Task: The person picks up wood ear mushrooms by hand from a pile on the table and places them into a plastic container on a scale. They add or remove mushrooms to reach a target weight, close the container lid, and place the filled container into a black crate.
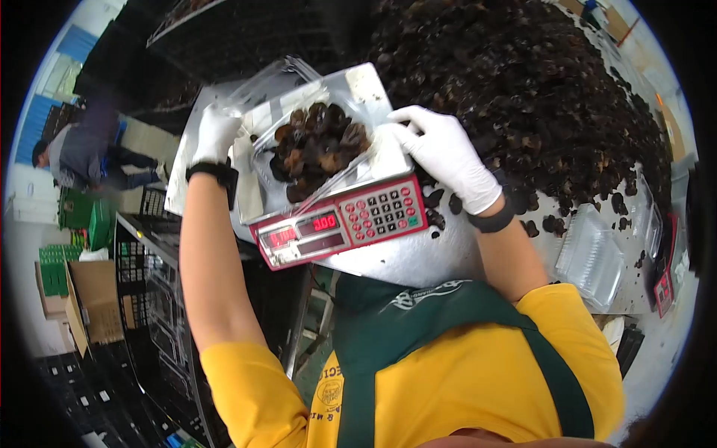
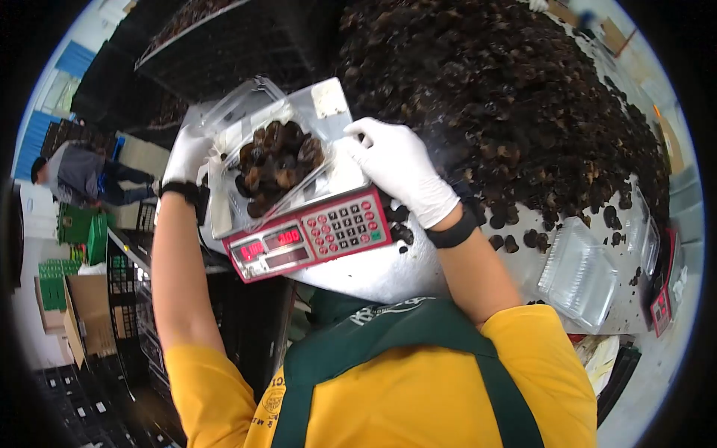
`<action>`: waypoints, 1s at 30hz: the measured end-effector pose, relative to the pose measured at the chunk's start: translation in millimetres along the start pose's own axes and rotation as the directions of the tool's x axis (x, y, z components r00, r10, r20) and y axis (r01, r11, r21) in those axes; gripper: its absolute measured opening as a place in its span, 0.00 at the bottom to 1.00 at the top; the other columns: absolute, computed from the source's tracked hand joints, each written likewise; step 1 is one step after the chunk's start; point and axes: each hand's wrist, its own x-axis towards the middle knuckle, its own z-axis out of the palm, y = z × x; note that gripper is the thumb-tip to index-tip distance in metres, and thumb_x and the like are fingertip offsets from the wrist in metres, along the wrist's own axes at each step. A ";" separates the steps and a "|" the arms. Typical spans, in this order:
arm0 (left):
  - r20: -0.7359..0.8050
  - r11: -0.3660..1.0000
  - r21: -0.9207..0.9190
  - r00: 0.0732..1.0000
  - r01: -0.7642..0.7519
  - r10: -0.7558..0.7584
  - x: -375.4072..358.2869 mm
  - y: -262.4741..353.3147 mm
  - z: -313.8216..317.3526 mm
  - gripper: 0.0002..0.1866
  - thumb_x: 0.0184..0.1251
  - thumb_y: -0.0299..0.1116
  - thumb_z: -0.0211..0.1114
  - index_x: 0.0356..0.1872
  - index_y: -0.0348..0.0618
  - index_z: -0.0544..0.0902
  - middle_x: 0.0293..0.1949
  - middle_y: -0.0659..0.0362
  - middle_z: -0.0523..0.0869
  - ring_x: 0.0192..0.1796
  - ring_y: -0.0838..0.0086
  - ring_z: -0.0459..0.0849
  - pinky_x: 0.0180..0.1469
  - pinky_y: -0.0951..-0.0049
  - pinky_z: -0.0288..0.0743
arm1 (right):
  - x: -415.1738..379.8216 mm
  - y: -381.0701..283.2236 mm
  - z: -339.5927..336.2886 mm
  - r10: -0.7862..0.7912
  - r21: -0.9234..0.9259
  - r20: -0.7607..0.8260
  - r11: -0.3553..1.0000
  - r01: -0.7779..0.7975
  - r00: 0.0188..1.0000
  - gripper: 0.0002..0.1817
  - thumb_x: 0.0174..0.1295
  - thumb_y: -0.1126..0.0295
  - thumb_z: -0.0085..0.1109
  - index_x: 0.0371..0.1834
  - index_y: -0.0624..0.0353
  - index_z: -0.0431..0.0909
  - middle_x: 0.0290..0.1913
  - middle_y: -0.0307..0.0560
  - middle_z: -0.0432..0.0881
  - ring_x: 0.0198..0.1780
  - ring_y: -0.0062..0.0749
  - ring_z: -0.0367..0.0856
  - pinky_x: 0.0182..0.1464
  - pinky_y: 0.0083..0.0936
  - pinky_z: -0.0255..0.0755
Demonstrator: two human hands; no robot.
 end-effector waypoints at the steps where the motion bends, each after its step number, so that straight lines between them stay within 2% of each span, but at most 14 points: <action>1: -0.115 0.976 -0.182 0.988 -0.122 0.102 -11.5 5.5 -5.2 0.32 0.57 0.24 0.62 0.65 0.27 0.70 0.37 0.49 0.87 0.38 0.71 0.87 0.40 0.74 0.80 | 0.6 0.5 1.0 -0.030 0.021 -0.007 0.999 0.030 1.000 0.18 0.67 0.55 0.62 0.52 0.54 0.83 0.33 0.51 0.86 0.37 0.43 0.87 0.43 0.32 0.79; 2: -0.409 0.962 -0.195 0.907 -0.192 0.098 -41.9 23.9 -1.2 0.30 0.59 0.22 0.61 0.66 0.28 0.70 0.40 0.52 0.87 0.41 0.76 0.85 0.42 0.78 0.79 | 1.1 -2.3 1.2 -0.016 0.067 0.002 0.998 0.016 1.000 0.18 0.68 0.54 0.61 0.52 0.54 0.83 0.33 0.49 0.85 0.35 0.39 0.86 0.42 0.30 0.78; 3: -0.427 0.938 -0.206 0.888 -0.277 0.169 -73.9 42.6 -6.7 0.29 0.61 0.18 0.57 0.67 0.33 0.73 0.44 0.53 0.86 0.42 0.76 0.85 0.46 0.78 0.78 | 3.1 -5.3 0.7 0.031 0.143 0.040 0.989 -0.037 0.999 0.19 0.69 0.53 0.61 0.53 0.55 0.83 0.33 0.47 0.85 0.35 0.35 0.85 0.41 0.29 0.78; 8: -0.202 0.787 0.382 0.787 -0.485 0.583 -221.3 77.9 -0.7 0.30 0.52 0.10 0.54 0.58 0.41 0.81 0.59 0.46 0.79 0.65 0.52 0.76 0.68 0.58 0.68 | 13.4 -15.4 -1.3 -0.026 0.455 0.125 0.890 -0.034 0.992 0.24 0.73 0.51 0.56 0.61 0.58 0.79 0.34 0.45 0.84 0.35 0.23 0.82 0.40 0.24 0.77; 10: -0.116 0.792 0.364 0.820 -0.490 0.560 -250.7 65.8 16.1 0.30 0.53 0.11 0.57 0.59 0.47 0.82 0.59 0.46 0.78 0.64 0.50 0.75 0.68 0.57 0.69 | 19.2 -11.2 0.5 -0.008 0.431 0.194 0.899 -0.078 0.981 0.26 0.74 0.52 0.56 0.64 0.60 0.78 0.34 0.46 0.85 0.34 0.22 0.83 0.40 0.24 0.77; 12: -0.138 0.894 0.201 0.892 -0.400 0.430 -265.2 64.8 29.4 0.28 0.58 0.19 0.66 0.62 0.51 0.81 0.59 0.47 0.78 0.61 0.52 0.77 0.66 0.58 0.71 | 25.8 2.8 16.5 -0.227 0.321 0.119 0.930 0.179 0.967 0.24 0.74 0.56 0.54 0.63 0.62 0.78 0.32 0.43 0.85 0.32 0.21 0.82 0.36 0.23 0.77; 14: -0.197 0.919 0.112 0.898 -0.379 0.394 -265.0 53.1 34.4 0.24 0.64 0.25 0.66 0.62 0.49 0.81 0.55 0.46 0.81 0.59 0.52 0.79 0.62 0.60 0.74 | 19.7 -24.4 -3.5 -0.010 0.355 0.424 0.922 -0.156 0.905 0.23 0.71 0.63 0.53 0.64 0.63 0.77 0.48 0.47 0.86 0.48 0.26 0.82 0.50 0.25 0.76; 16: -0.294 0.887 -0.004 0.848 -0.462 0.441 -247.0 35.2 44.7 0.26 0.65 0.27 0.67 0.66 0.48 0.77 0.49 0.46 0.80 0.49 0.55 0.81 0.55 0.63 0.76 | 16.1 -34.2 -4.8 0.043 0.443 0.450 0.856 -0.265 0.892 0.24 0.68 0.68 0.52 0.68 0.61 0.75 0.29 0.39 0.84 0.30 0.19 0.81 0.34 0.19 0.75; 17: -0.152 0.946 -0.145 0.952 -0.288 0.266 -251.9 47.7 37.4 0.28 0.66 0.22 0.64 0.68 0.46 0.73 0.53 0.53 0.77 0.48 0.72 0.81 0.49 0.74 0.77 | 17.9 -32.0 -0.8 -0.005 0.428 0.433 0.881 -0.200 0.902 0.25 0.66 0.71 0.51 0.68 0.61 0.74 0.30 0.39 0.84 0.30 0.18 0.81 0.34 0.18 0.74; 18: -0.187 0.911 -0.065 0.902 -0.407 0.390 -241.0 36.8 40.7 0.29 0.67 0.22 0.62 0.70 0.45 0.71 0.54 0.55 0.75 0.47 0.74 0.82 0.44 0.77 0.78 | 19.9 -29.0 1.6 -0.042 0.409 0.408 0.901 -0.141 0.912 0.27 0.65 0.73 0.50 0.69 0.61 0.73 0.30 0.38 0.84 0.29 0.18 0.81 0.33 0.17 0.73; 21: -0.153 0.903 -0.237 0.931 -0.359 0.330 -229.5 32.5 44.1 0.33 0.67 0.22 0.60 0.74 0.44 0.65 0.51 0.54 0.77 0.41 0.74 0.84 0.38 0.78 0.79 | 18.4 -40.7 -0.4 0.028 0.453 0.441 0.856 -0.249 0.897 0.28 0.61 0.76 0.47 0.68 0.63 0.74 0.33 0.39 0.84 0.29 0.15 0.80 0.33 0.13 0.73; 23: 0.137 0.792 -0.606 0.991 0.074 0.012 -231.7 51.1 31.7 0.38 0.67 0.24 0.59 0.78 0.44 0.56 0.44 0.53 0.82 0.33 0.75 0.86 0.31 0.80 0.77 | 22.1 -29.7 3.6 0.010 0.488 0.437 0.838 -0.246 0.899 0.28 0.62 0.75 0.47 0.68 0.64 0.74 0.31 0.37 0.83 0.28 0.14 0.78 0.30 0.13 0.71; 26: 0.142 0.642 -0.762 0.989 0.089 0.031 -222.7 39.4 40.7 0.44 0.67 0.25 0.57 0.82 0.49 0.46 0.33 0.56 0.85 0.27 0.77 0.86 0.26 0.80 0.75 | 11.8 -30.3 8.4 0.010 0.539 0.395 0.807 -0.241 0.919 0.28 0.63 0.75 0.47 0.69 0.65 0.72 0.30 0.36 0.82 0.26 0.13 0.75 0.24 0.11 0.65; 30: 0.077 0.481 -0.877 0.991 0.015 0.109 -236.2 33.0 63.8 0.45 0.67 0.20 0.57 0.81 0.45 0.44 0.33 0.55 0.85 0.28 0.76 0.84 0.31 0.80 0.76 | -8.7 -22.3 3.5 0.033 0.565 0.340 0.792 -0.233 0.940 0.28 0.66 0.75 0.47 0.71 0.66 0.70 0.32 0.38 0.82 0.19 0.11 0.68 0.18 0.11 0.58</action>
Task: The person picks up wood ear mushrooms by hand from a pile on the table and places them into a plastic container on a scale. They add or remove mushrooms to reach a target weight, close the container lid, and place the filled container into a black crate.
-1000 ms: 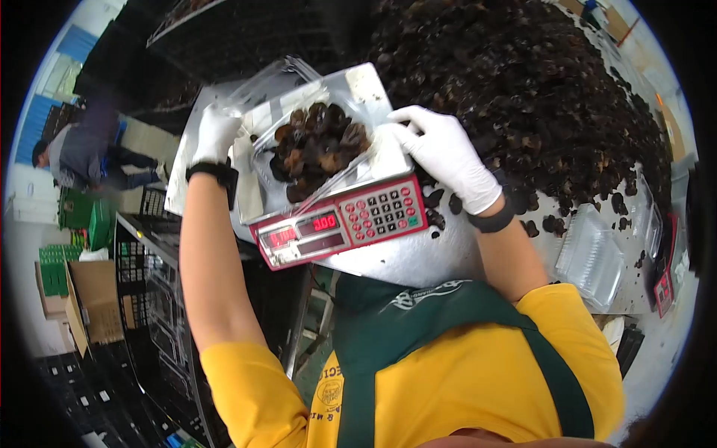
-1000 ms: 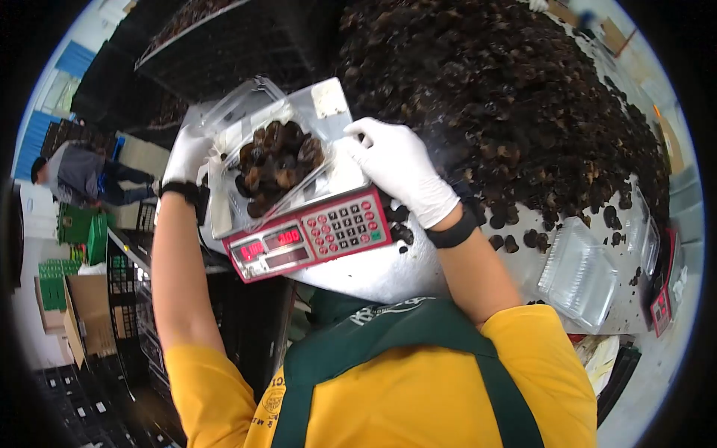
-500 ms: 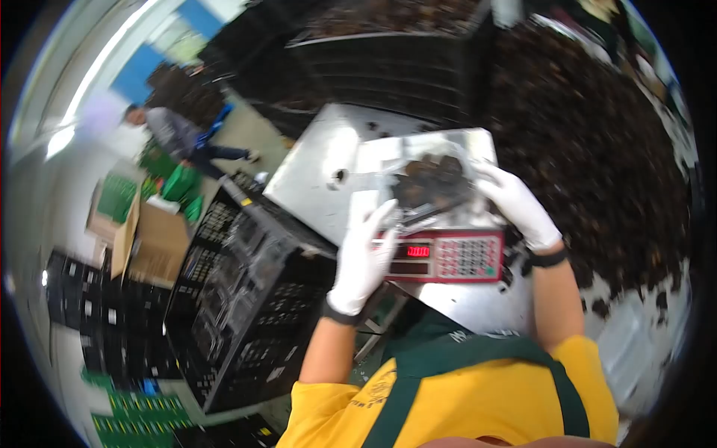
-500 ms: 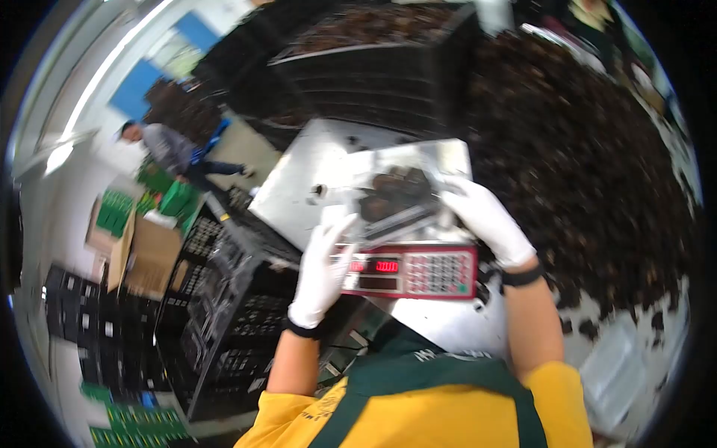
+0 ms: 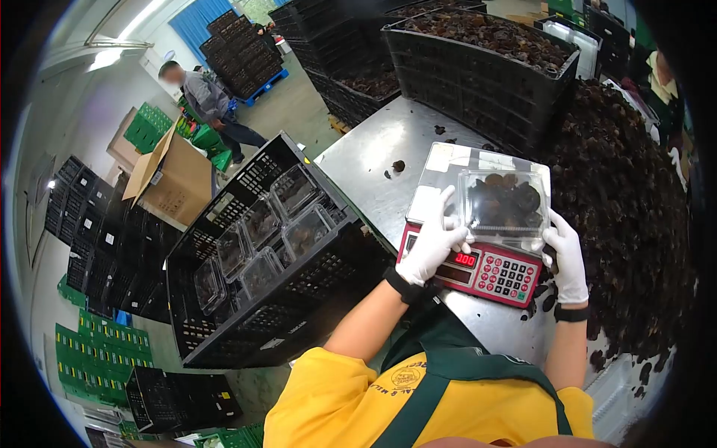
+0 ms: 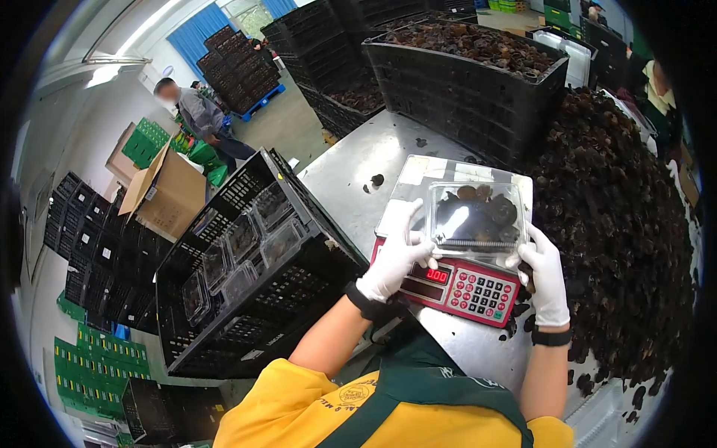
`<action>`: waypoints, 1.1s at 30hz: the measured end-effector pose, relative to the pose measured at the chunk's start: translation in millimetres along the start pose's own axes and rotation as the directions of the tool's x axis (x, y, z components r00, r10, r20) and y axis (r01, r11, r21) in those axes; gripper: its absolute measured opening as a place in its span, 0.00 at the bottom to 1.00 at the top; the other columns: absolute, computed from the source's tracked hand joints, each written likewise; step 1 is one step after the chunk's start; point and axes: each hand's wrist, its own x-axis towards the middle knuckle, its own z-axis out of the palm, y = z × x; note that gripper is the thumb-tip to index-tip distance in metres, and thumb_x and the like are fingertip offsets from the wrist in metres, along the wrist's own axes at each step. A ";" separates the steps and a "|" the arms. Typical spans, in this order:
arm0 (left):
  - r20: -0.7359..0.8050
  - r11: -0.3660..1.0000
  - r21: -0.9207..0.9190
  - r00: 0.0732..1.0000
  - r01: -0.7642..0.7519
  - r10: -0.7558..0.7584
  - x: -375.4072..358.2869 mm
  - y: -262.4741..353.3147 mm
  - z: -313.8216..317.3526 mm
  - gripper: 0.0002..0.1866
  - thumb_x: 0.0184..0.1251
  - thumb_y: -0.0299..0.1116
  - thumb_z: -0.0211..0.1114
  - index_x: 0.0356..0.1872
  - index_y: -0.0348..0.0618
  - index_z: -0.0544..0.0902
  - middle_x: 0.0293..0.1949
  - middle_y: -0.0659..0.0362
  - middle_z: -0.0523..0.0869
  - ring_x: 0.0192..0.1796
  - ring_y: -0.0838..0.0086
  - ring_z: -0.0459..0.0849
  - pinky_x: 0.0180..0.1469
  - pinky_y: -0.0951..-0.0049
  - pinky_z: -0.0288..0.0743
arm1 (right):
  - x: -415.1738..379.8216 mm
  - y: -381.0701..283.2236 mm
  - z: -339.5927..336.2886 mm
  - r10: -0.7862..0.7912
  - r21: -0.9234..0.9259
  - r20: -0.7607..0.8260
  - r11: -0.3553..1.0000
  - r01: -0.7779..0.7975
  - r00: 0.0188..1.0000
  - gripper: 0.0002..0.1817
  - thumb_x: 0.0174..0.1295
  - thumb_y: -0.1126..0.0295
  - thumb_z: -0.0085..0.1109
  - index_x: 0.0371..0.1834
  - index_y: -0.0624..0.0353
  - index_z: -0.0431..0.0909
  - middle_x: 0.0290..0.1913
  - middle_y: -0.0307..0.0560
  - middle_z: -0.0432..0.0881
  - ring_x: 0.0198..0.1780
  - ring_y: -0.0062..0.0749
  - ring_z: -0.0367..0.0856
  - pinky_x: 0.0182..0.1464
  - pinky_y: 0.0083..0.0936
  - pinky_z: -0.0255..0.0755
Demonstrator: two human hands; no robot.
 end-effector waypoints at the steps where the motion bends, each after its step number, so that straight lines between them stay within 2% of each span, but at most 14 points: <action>1: -0.023 1.000 -0.014 1.000 -0.013 0.013 -6.7 -1.9 4.6 0.45 0.66 0.17 0.57 0.80 0.43 0.44 0.33 0.56 0.84 0.27 0.77 0.83 0.34 0.79 0.77 | -7.4 0.5 3.5 -0.023 0.027 -0.029 0.999 0.024 0.999 0.28 0.66 0.75 0.48 0.71 0.65 0.69 0.33 0.38 0.83 0.21 0.10 0.70 0.18 0.10 0.57; 6: -0.046 1.000 -0.015 0.999 -0.018 0.017 -51.7 4.5 18.8 0.43 0.68 0.19 0.59 0.80 0.43 0.46 0.30 0.62 0.80 0.32 0.78 0.84 0.39 0.77 0.77 | -39.9 -5.8 17.7 -0.123 -0.042 -0.154 0.992 0.118 0.980 0.30 0.65 0.76 0.48 0.73 0.69 0.65 0.32 0.39 0.83 0.23 0.09 0.73 0.17 0.07 0.59; 10: 0.130 0.983 0.166 0.990 -0.084 0.062 -105.7 65.0 -5.3 0.42 0.69 0.22 0.63 0.80 0.43 0.51 0.41 0.57 0.84 0.47 0.72 0.85 0.54 0.70 0.80 | -46.6 -23.2 11.3 -0.212 0.096 0.061 0.974 0.206 0.975 0.41 0.63 0.60 0.62 0.75 0.73 0.60 0.26 0.38 0.79 0.18 0.11 0.68 0.17 0.07 0.58; 14: 0.052 0.982 -0.189 0.998 -0.025 0.036 -140.3 100.8 -54.3 0.50 0.65 0.58 0.67 0.79 0.42 0.54 0.66 0.47 0.75 0.66 0.61 0.77 0.62 0.60 0.77 | -40.6 -28.9 36.5 -0.150 0.033 0.273 0.989 0.146 0.950 0.42 0.53 0.63 0.61 0.72 0.74 0.65 0.31 0.36 0.81 0.21 0.13 0.73 0.25 0.08 0.66; 15: 0.094 0.997 -0.079 0.996 0.013 -0.005 -151.6 102.4 -59.9 0.49 0.65 0.55 0.67 0.79 0.41 0.54 0.68 0.48 0.74 0.68 0.61 0.75 0.63 0.59 0.76 | -43.1 -38.8 54.0 -0.081 0.002 0.339 0.996 0.085 0.937 0.37 0.50 0.76 0.53 0.70 0.73 0.69 0.25 0.39 0.81 0.21 0.19 0.76 0.26 0.15 0.70; 16: 0.136 0.998 0.032 0.989 0.048 -0.052 -161.5 104.1 -64.9 0.48 0.65 0.51 0.68 0.79 0.40 0.54 0.70 0.48 0.72 0.70 0.60 0.73 0.64 0.58 0.75 | -46.4 -45.9 78.4 -0.066 -0.015 0.393 0.997 0.078 0.917 0.32 0.57 0.75 0.52 0.69 0.72 0.70 0.24 0.39 0.81 0.20 0.18 0.75 0.27 0.13 0.69; 17: 0.059 0.982 0.177 0.995 0.066 -0.077 -177.0 114.2 -58.9 0.45 0.65 0.46 0.70 0.78 0.37 0.58 0.72 0.50 0.70 0.72 0.65 0.70 0.73 0.64 0.62 | -44.5 -52.0 94.2 -0.007 -0.021 0.452 1.000 0.019 0.892 0.29 0.61 0.74 0.51 0.68 0.72 0.71 0.25 0.40 0.81 0.21 0.18 0.75 0.28 0.13 0.68; 20: -0.148 0.991 0.124 0.986 -0.056 0.074 -204.0 126.5 -75.0 0.41 0.64 0.36 0.64 0.77 0.37 0.59 0.72 0.51 0.69 0.74 0.65 0.68 0.76 0.63 0.58 | -37.6 -54.0 131.1 -0.044 0.109 0.577 0.994 -0.024 0.816 0.22 0.73 0.70 0.50 0.66 0.68 0.73 0.28 0.43 0.83 0.24 0.16 0.75 0.26 0.12 0.65; 24: -0.628 0.915 0.372 0.684 -0.156 0.371 -272.7 167.0 -126.8 0.38 0.68 0.33 0.58 0.79 0.42 0.57 0.71 0.50 0.72 0.65 0.63 0.80 0.62 0.64 0.78 | -32.8 -44.0 132.1 -0.043 0.035 0.585 0.999 0.028 0.810 0.20 0.74 0.68 0.50 0.65 0.65 0.74 0.28 0.43 0.83 0.24 0.15 0.74 0.23 0.12 0.62; 26: -0.735 0.921 0.378 0.574 -0.095 0.361 -308.4 186.7 -151.0 0.36 0.71 0.34 0.55 0.80 0.47 0.57 0.71 0.51 0.72 0.61 0.64 0.84 0.54 0.67 0.83 | -29.6 -38.4 118.2 0.047 -0.022 0.559 0.999 -0.042 0.828 0.19 0.74 0.68 0.49 0.64 0.65 0.75 0.27 0.42 0.83 0.20 0.14 0.70 0.22 0.11 0.60; 28: -0.779 0.911 0.359 0.603 0.204 0.172 -364.8 198.7 -210.5 0.34 0.75 0.36 0.52 0.80 0.48 0.55 0.72 0.52 0.72 0.70 0.62 0.76 0.60 0.62 0.80 | -25.8 -27.9 103.9 0.084 -0.051 0.485 0.996 -0.068 0.870 0.18 0.74 0.69 0.47 0.62 0.65 0.77 0.27 0.42 0.83 0.19 0.12 0.68 0.21 0.10 0.58; 30: -0.841 0.952 0.248 0.527 0.179 0.120 -378.3 179.2 -242.4 0.33 0.76 0.41 0.55 0.79 0.47 0.60 0.62 0.56 0.81 0.50 0.70 0.86 0.45 0.69 0.82 | -24.3 -14.9 93.3 0.065 0.004 0.445 0.997 -0.075 0.893 0.18 0.74 0.69 0.46 0.60 0.65 0.78 0.26 0.41 0.82 0.19 0.11 0.67 0.20 0.10 0.57; 32: -0.714 0.786 0.158 0.619 0.598 -0.327 -427.3 161.8 -324.7 0.32 0.74 0.42 0.57 0.77 0.50 0.63 0.56 0.58 0.85 0.48 0.71 0.87 0.39 0.75 0.78 | -23.8 -7.4 80.7 0.088 -0.004 0.371 0.996 -0.093 0.924 0.18 0.73 0.69 0.47 0.60 0.65 0.78 0.26 0.40 0.82 0.18 0.11 0.66 0.20 0.10 0.56; 33: -0.756 0.641 0.164 0.513 0.750 -0.407 -421.3 159.3 -325.9 0.31 0.74 0.42 0.58 0.76 0.50 0.65 0.52 0.59 0.86 0.44 0.73 0.85 0.37 0.76 0.77 | -24.5 -6.6 74.1 0.092 -0.009 0.367 0.995 -0.095 0.926 0.18 0.74 0.68 0.47 0.60 0.65 0.78 0.26 0.39 0.81 0.18 0.11 0.67 0.20 0.10 0.57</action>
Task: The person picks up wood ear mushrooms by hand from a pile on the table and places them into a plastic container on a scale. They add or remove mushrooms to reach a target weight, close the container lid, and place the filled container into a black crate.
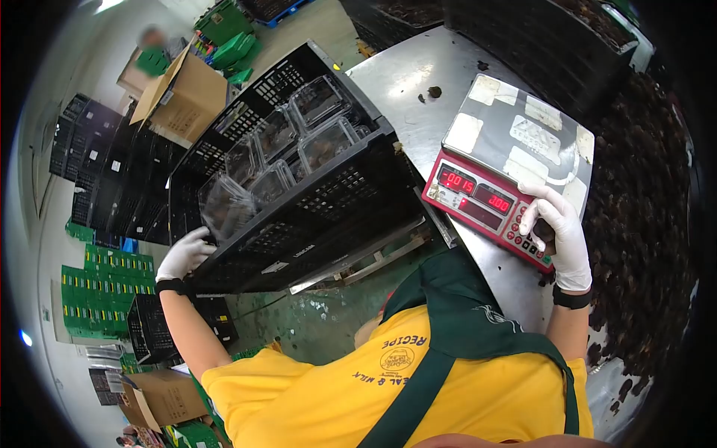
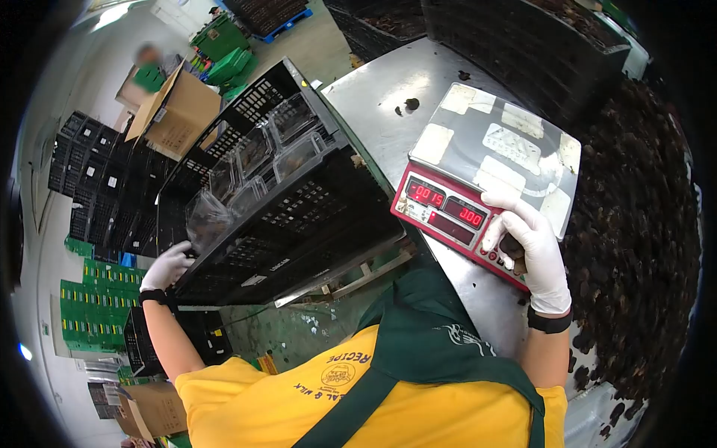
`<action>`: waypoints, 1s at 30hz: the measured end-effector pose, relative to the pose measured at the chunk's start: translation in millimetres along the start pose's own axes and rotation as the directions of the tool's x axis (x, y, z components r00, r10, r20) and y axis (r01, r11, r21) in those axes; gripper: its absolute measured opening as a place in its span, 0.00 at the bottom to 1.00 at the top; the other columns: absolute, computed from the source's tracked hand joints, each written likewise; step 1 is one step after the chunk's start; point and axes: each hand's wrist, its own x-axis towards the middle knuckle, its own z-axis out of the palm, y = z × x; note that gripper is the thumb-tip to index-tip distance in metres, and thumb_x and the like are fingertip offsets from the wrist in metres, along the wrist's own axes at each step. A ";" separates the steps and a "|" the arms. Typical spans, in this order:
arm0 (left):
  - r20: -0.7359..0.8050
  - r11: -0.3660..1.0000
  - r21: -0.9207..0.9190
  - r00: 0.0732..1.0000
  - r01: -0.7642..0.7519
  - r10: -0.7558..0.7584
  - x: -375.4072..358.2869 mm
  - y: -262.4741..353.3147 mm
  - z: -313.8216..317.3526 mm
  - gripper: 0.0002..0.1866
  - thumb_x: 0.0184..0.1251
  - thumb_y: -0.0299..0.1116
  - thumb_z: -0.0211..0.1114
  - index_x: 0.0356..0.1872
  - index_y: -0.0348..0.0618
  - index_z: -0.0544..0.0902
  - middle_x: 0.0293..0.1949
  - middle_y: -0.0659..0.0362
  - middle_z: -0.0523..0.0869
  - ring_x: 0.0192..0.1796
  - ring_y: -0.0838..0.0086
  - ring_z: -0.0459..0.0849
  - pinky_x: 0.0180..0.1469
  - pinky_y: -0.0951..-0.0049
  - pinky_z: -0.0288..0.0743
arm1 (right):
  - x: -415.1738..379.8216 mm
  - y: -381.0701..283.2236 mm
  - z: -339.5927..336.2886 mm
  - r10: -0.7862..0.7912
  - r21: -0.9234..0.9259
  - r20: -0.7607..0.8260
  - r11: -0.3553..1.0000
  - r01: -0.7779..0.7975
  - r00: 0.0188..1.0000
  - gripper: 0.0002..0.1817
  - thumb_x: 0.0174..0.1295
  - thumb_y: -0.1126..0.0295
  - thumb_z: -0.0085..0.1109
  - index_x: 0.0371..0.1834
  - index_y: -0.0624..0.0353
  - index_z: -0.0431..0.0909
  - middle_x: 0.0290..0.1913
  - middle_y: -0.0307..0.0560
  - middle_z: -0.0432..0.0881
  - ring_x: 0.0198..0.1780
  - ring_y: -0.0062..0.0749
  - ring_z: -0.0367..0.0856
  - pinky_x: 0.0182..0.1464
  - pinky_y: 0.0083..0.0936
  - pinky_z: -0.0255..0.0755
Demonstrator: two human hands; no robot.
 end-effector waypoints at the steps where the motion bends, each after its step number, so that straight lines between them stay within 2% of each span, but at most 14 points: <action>1: -0.044 0.978 0.157 0.990 0.137 -0.132 4.9 2.5 3.7 0.30 0.74 0.42 0.58 0.75 0.50 0.67 0.49 0.60 0.87 0.40 0.75 0.84 0.36 0.77 0.75 | -2.5 1.3 -4.6 -0.003 0.003 -0.010 1.000 0.003 1.000 0.18 0.74 0.68 0.47 0.60 0.65 0.78 0.26 0.39 0.81 0.18 0.11 0.67 0.20 0.10 0.57; 2: -0.161 0.932 0.273 0.966 0.240 -0.202 -3.6 33.8 28.7 0.28 0.75 0.42 0.58 0.74 0.50 0.69 0.49 0.60 0.87 0.34 0.77 0.80 0.33 0.75 0.73 | -5.2 3.0 -8.3 -0.019 -0.003 -0.040 1.000 0.019 0.999 0.18 0.74 0.67 0.48 0.60 0.64 0.78 0.26 0.39 0.81 0.18 0.11 0.67 0.19 0.10 0.57; 6: -0.252 0.792 0.453 0.911 0.408 -0.326 32.1 60.9 30.9 0.26 0.73 0.50 0.59 0.64 0.45 0.74 0.52 0.50 0.84 0.48 0.59 0.86 0.48 0.51 0.83 | -18.0 12.3 -20.2 -0.024 0.008 -0.102 1.000 0.025 0.994 0.17 0.75 0.65 0.50 0.58 0.63 0.79 0.26 0.39 0.81 0.18 0.11 0.67 0.19 0.10 0.57; 9: -0.323 0.844 0.331 0.892 0.421 -0.317 50.3 86.6 47.7 0.44 0.71 0.59 0.60 0.81 0.59 0.51 0.79 0.45 0.58 0.68 0.42 0.74 0.54 0.37 0.77 | -27.9 21.2 -30.8 -0.021 0.034 -0.129 0.999 0.026 0.991 0.17 0.75 0.64 0.51 0.57 0.63 0.80 0.26 0.40 0.81 0.17 0.12 0.67 0.19 0.10 0.56; 12: -0.270 0.822 0.316 0.876 0.473 -0.400 78.2 87.3 37.1 0.53 0.66 0.67 0.62 0.82 0.65 0.41 0.79 0.39 0.54 0.74 0.31 0.61 0.61 0.27 0.69 | -39.6 26.0 -39.4 -0.039 0.011 -0.156 0.999 0.041 0.987 0.18 0.74 0.64 0.51 0.57 0.64 0.80 0.26 0.40 0.82 0.17 0.12 0.67 0.19 0.10 0.56; 13: -0.272 0.740 0.367 0.826 0.564 -0.494 85.0 90.3 39.8 0.54 0.65 0.70 0.61 0.82 0.65 0.40 0.82 0.48 0.50 0.76 0.38 0.62 0.59 0.30 0.73 | -43.4 27.1 -42.0 -0.042 0.015 -0.166 0.999 0.045 0.985 0.18 0.74 0.64 0.51 0.57 0.64 0.80 0.26 0.40 0.82 0.17 0.12 0.67 0.19 0.10 0.56; 15: -0.148 0.775 0.453 0.894 0.441 -0.423 156.4 29.7 -9.2 0.52 0.64 0.69 0.63 0.81 0.65 0.44 0.80 0.42 0.53 0.74 0.32 0.61 0.61 0.24 0.66 | -49.3 32.7 -48.0 -0.039 0.018 -0.213 0.999 0.044 0.976 0.18 0.74 0.63 0.50 0.57 0.65 0.80 0.26 0.41 0.82 0.18 0.13 0.67 0.19 0.10 0.57; 17: -0.180 0.781 0.401 0.877 0.479 -0.445 101.7 80.8 50.1 0.53 0.62 0.69 0.65 0.81 0.63 0.48 0.78 0.42 0.57 0.68 0.37 0.70 0.56 0.30 0.74 | -53.7 40.9 -53.0 -0.042 0.037 -0.235 0.998 0.052 0.971 0.18 0.74 0.64 0.49 0.57 0.65 0.79 0.26 0.41 0.82 0.18 0.13 0.68 0.19 0.10 0.58; 21: -0.103 0.773 0.511 0.920 0.376 -0.379 104.4 88.2 52.5 0.54 0.62 0.68 0.66 0.82 0.63 0.45 0.78 0.46 0.59 0.70 0.38 0.69 0.59 0.32 0.73 | -57.1 44.7 -52.7 -0.029 0.063 -0.243 0.997 0.045 0.970 0.17 0.75 0.65 0.49 0.56 0.64 0.80 0.26 0.42 0.82 0.19 0.13 0.69 0.20 0.10 0.60; 23: 0.132 0.859 0.494 0.965 0.132 -0.224 108.8 82.2 38.2 0.52 0.64 0.67 0.65 0.82 0.60 0.48 0.78 0.45 0.60 0.74 0.41 0.65 0.65 0.35 0.68 | -57.5 47.0 -51.1 -0.012 0.069 -0.251 0.997 0.030 0.968 0.17 0.75 0.65 0.50 0.56 0.64 0.80 0.26 0.42 0.82 0.19 0.13 0.69 0.20 0.10 0.60; 25: 0.125 0.858 0.487 0.959 0.163 -0.253 103.2 83.0 31.3 0.50 0.66 0.66 0.63 0.82 0.60 0.50 0.78 0.44 0.59 0.77 0.44 0.61 0.71 0.38 0.62 | -56.1 49.5 -49.6 -0.032 0.063 -0.235 0.997 0.048 0.971 0.16 0.75 0.65 0.49 0.55 0.64 0.80 0.26 0.42 0.82 0.19 0.14 0.69 0.20 0.10 0.60; 28: -0.245 0.740 0.264 0.785 0.619 -0.569 84.5 85.2 48.6 0.52 0.67 0.68 0.58 0.81 0.45 0.51 0.81 0.45 0.54 0.81 0.50 0.54 0.79 0.51 0.49 | -59.9 53.3 -52.3 -0.040 0.071 -0.229 0.996 0.058 0.973 0.16 0.75 0.65 0.49 0.55 0.65 0.80 0.26 0.42 0.82 0.19 0.14 0.69 0.20 0.11 0.59; 29: -0.234 0.669 0.279 0.724 0.689 -0.649 89.3 81.3 47.2 0.61 0.64 0.73 0.57 0.78 0.28 0.46 0.79 0.32 0.46 0.81 0.41 0.48 0.78 0.40 0.47 | -61.9 53.2 -54.0 -0.040 0.070 -0.236 0.996 0.058 0.971 0.16 0.75 0.65 0.49 0.55 0.65 0.80 0.26 0.42 0.82 0.19 0.14 0.69 0.20 0.11 0.59; 30: -0.092 0.692 0.258 0.730 0.674 -0.677 91.5 77.0 47.3 0.61 0.65 0.74 0.54 0.79 0.28 0.44 0.81 0.37 0.43 0.82 0.48 0.43 0.80 0.48 0.37 | -63.5 52.7 -56.0 -0.047 0.058 -0.235 0.996 0.062 0.971 0.16 0.75 0.65 0.49 0.55 0.65 0.81 0.26 0.42 0.82 0.19 0.14 0.69 0.20 0.11 0.59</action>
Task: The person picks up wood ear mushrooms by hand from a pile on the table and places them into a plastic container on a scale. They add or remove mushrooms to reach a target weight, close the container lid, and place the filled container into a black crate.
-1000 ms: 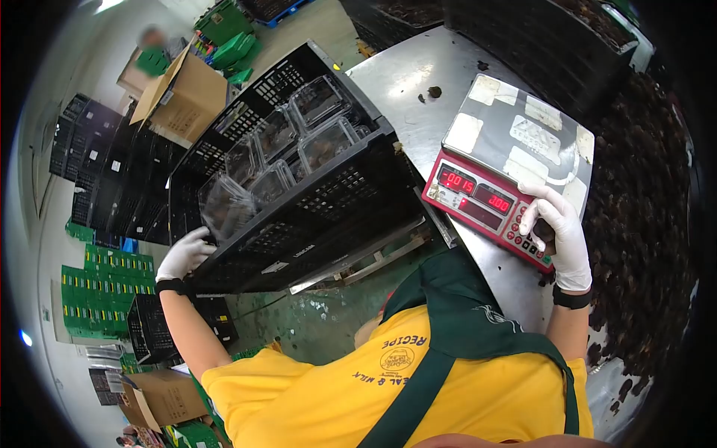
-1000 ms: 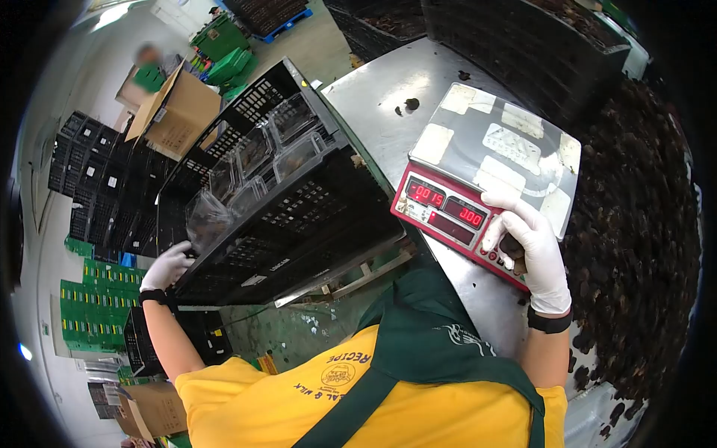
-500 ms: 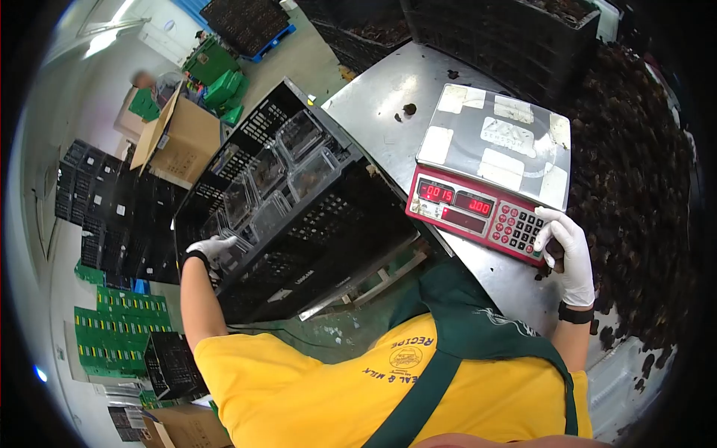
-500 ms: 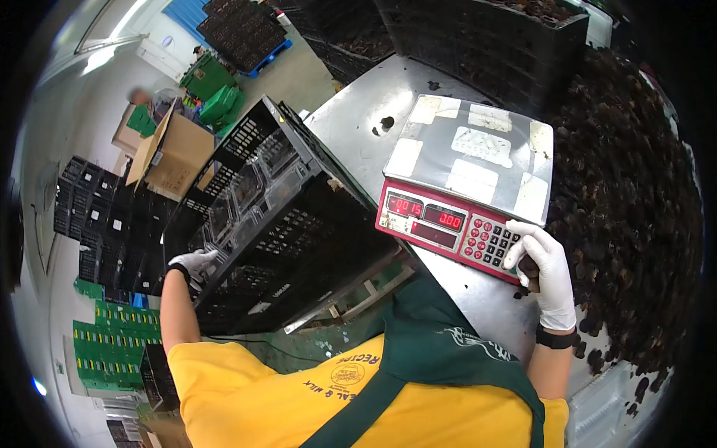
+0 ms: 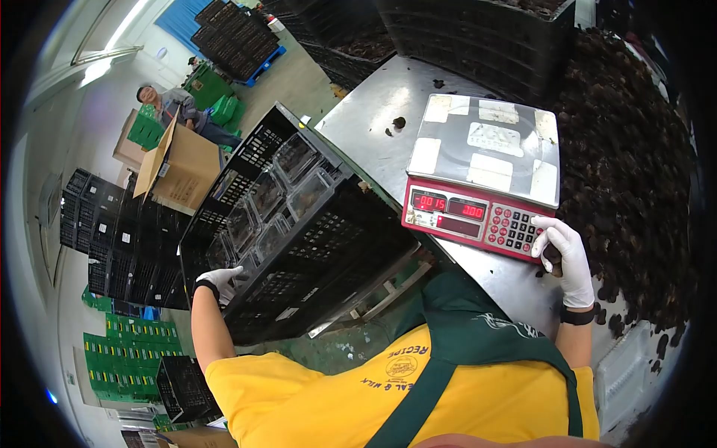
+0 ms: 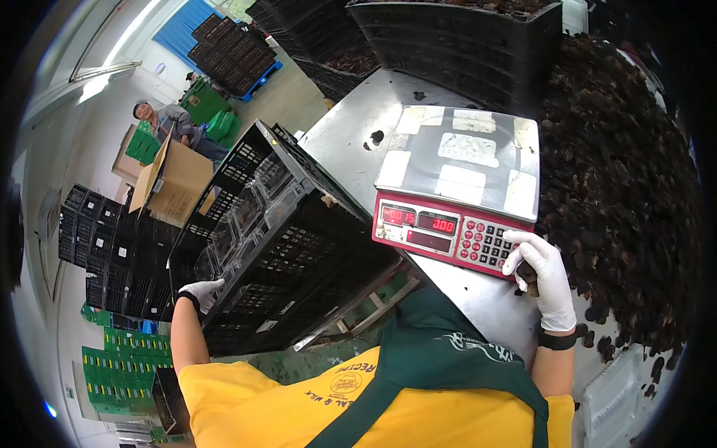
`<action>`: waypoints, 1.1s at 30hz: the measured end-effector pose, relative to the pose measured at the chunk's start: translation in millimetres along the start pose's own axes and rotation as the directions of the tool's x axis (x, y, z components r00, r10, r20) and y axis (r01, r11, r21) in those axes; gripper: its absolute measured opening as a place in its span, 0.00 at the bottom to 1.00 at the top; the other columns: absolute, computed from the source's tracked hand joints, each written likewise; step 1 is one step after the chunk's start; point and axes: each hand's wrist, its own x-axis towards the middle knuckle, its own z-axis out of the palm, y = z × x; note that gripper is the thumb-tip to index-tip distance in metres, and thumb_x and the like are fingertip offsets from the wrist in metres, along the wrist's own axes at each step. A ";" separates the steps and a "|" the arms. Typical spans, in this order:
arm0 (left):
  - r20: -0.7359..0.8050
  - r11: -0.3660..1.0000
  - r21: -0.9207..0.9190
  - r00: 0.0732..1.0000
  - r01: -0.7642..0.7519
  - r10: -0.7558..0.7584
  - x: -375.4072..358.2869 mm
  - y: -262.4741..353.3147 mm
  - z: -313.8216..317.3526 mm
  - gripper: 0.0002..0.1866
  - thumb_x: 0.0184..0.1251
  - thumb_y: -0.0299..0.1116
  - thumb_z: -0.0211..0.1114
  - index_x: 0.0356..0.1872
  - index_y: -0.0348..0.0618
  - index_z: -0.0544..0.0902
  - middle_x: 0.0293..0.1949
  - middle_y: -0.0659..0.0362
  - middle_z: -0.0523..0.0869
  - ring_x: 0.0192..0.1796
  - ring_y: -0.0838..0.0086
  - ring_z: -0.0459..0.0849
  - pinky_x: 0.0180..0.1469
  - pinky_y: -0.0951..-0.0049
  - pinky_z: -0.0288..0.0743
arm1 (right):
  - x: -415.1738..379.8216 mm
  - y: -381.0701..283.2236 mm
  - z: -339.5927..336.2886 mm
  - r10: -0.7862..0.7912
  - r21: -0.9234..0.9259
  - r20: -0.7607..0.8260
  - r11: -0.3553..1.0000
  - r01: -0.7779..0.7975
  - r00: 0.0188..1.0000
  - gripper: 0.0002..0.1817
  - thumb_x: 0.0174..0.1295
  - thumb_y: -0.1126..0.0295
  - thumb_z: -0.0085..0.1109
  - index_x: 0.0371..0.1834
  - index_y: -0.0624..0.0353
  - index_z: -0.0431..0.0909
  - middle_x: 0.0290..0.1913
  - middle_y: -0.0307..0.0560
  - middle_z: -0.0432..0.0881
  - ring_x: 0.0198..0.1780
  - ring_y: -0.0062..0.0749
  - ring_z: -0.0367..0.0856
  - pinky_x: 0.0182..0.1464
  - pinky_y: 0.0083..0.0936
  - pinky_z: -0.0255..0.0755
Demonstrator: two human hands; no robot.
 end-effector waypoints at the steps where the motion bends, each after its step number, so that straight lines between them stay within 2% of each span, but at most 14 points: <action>1: 0.141 0.999 -0.026 0.990 -0.021 0.024 2.9 -5.2 2.2 0.61 0.66 0.75 0.50 0.79 0.28 0.42 0.82 0.41 0.41 0.84 0.55 0.37 0.82 0.57 0.28 | -1.3 -0.4 -2.0 -0.006 -0.010 0.000 1.000 0.006 1.000 0.16 0.75 0.65 0.49 0.54 0.64 0.81 0.26 0.43 0.82 0.19 0.14 0.69 0.20 0.11 0.59; 5: 0.040 0.991 0.111 0.997 -0.069 0.065 19.5 5.0 -18.4 0.55 0.67 0.70 0.56 0.78 0.31 0.52 0.77 0.33 0.56 0.79 0.45 0.58 0.77 0.48 0.57 | -7.2 -1.1 -1.0 0.002 0.010 -0.040 1.000 -0.001 0.999 0.16 0.75 0.66 0.48 0.54 0.63 0.81 0.27 0.42 0.83 0.19 0.14 0.69 0.21 0.11 0.59; 6: -0.176 0.945 0.265 0.953 -0.193 0.245 -35.2 18.6 5.2 0.44 0.69 0.63 0.60 0.72 0.34 0.67 0.70 0.35 0.72 0.71 0.46 0.74 0.66 0.52 0.73 | -8.2 -1.5 0.4 0.006 0.001 -0.024 1.000 -0.006 1.000 0.16 0.75 0.66 0.48 0.54 0.63 0.82 0.27 0.42 0.83 0.19 0.14 0.69 0.21 0.11 0.60; 7: -0.356 0.780 0.474 0.721 -0.409 0.595 -41.9 18.6 8.6 0.35 0.70 0.56 0.61 0.65 0.35 0.75 0.60 0.43 0.83 0.62 0.52 0.83 0.59 0.58 0.78 | -10.0 -2.2 0.3 0.009 -0.009 -0.020 1.000 -0.009 1.000 0.16 0.75 0.67 0.48 0.54 0.62 0.82 0.28 0.42 0.83 0.19 0.13 0.69 0.22 0.11 0.60; 9: -0.475 0.430 0.650 0.107 -0.626 0.874 -111.3 37.0 56.1 0.27 0.73 0.45 0.60 0.62 0.32 0.78 0.49 0.51 0.89 0.52 0.62 0.87 0.54 0.66 0.78 | -10.6 1.1 1.6 0.020 0.022 -0.003 1.000 -0.020 1.000 0.15 0.74 0.68 0.48 0.55 0.62 0.82 0.28 0.42 0.84 0.20 0.13 0.70 0.22 0.11 0.61; 12: -0.405 -0.047 0.365 -0.204 -0.930 0.891 -222.8 54.0 164.2 0.20 0.76 0.33 0.57 0.63 0.33 0.78 0.45 0.53 0.88 0.49 0.70 0.85 0.54 0.71 0.77 | -17.3 12.5 4.1 -0.052 0.092 0.035 0.995 0.049 0.998 0.16 0.74 0.68 0.51 0.58 0.62 0.80 0.32 0.40 0.85 0.27 0.13 0.76 0.25 0.13 0.67; 15: -0.150 -0.406 0.173 -0.431 -0.898 0.890 -259.6 52.3 257.9 0.19 0.76 0.27 0.53 0.62 0.30 0.78 0.46 0.50 0.87 0.49 0.68 0.85 0.55 0.68 0.77 | -49.1 3.8 2.9 -0.042 -0.099 -0.003 0.994 0.042 0.999 0.14 0.72 0.67 0.53 0.55 0.57 0.82 0.35 0.38 0.86 0.35 0.14 0.82 0.31 0.14 0.72; 17: 0.161 -0.492 0.078 -0.476 -0.867 0.864 -269.3 63.7 308.6 0.19 0.76 0.25 0.50 0.62 0.28 0.77 0.48 0.48 0.87 0.48 0.67 0.86 0.55 0.68 0.77 | -69.3 7.6 -0.5 -0.279 -0.374 -0.114 0.901 0.219 0.953 0.14 0.69 0.65 0.56 0.53 0.58 0.83 0.34 0.44 0.88 0.36 0.27 0.87 0.37 0.25 0.77; 19: 0.223 -0.408 -0.107 -0.421 -0.907 0.879 -273.3 82.4 366.8 0.19 0.75 0.19 0.48 0.62 0.29 0.77 0.50 0.48 0.86 0.49 0.67 0.86 0.59 0.67 0.78 | -101.8 -4.2 -2.5 -0.238 -0.651 -0.286 0.759 -0.005 0.928 0.16 0.62 0.61 0.61 0.52 0.51 0.85 0.36 0.46 0.88 0.39 0.40 0.88 0.44 0.32 0.80; 21: 0.354 -0.357 -0.229 -0.419 -0.906 0.836 -269.7 97.9 408.0 0.19 0.75 0.17 0.46 0.62 0.29 0.77 0.49 0.50 0.86 0.50 0.68 0.85 0.60 0.68 0.77 | -128.8 13.5 -15.2 -0.548 -0.803 -0.379 0.595 0.030 0.746 0.15 0.62 0.62 0.62 0.51 0.51 0.85 0.38 0.47 0.88 0.39 0.41 0.87 0.45 0.32 0.81; 24: 0.501 -0.330 -0.261 -0.419 -0.907 0.757 -271.1 103.4 439.3 0.17 0.78 0.19 0.48 0.62 0.30 0.77 0.49 0.51 0.86 0.51 0.69 0.84 0.61 0.68 0.77 | -197.2 -2.9 -39.3 -0.506 -0.707 -0.655 0.673 -0.219 0.561 0.16 0.60 0.62 0.64 0.51 0.50 0.84 0.42 0.48 0.87 0.40 0.41 0.88 0.43 0.34 0.82; 26: 0.571 -0.383 -0.267 -0.466 -0.884 0.676 -268.3 108.4 448.5 0.17 0.77 0.18 0.49 0.62 0.30 0.78 0.49 0.50 0.86 0.52 0.68 0.84 0.61 0.68 0.77 | -242.9 2.5 -59.0 -0.628 -0.748 -0.647 0.412 -0.521 0.433 0.23 0.57 0.64 0.67 0.58 0.50 0.81 0.48 0.42 0.85 0.41 0.35 0.87 0.43 0.29 0.82; 28: 0.612 -0.350 -0.243 -0.423 -0.905 0.669 -268.4 106.2 451.8 0.17 0.77 0.18 0.49 0.62 0.29 0.77 0.50 0.49 0.86 0.53 0.67 0.85 0.62 0.67 0.77 | -284.0 6.9 -67.4 -0.471 -0.567 -0.803 0.418 -0.710 0.365 0.25 0.57 0.60 0.66 0.59 0.51 0.80 0.54 0.44 0.83 0.48 0.39 0.86 0.50 0.31 0.81; 33: 0.668 -0.352 -0.234 -0.413 -0.906 0.619 -249.7 112.0 454.1 0.17 0.76 0.19 0.49 0.62 0.28 0.77 0.49 0.49 0.86 0.51 0.68 0.84 0.59 0.69 0.76 | -367.1 11.5 -128.7 -0.516 -0.198 -0.853 0.458 -0.867 -0.077 0.20 0.62 0.56 0.64 0.54 0.51 0.83 0.53 0.49 0.85 0.53 0.46 0.84 0.55 0.40 0.78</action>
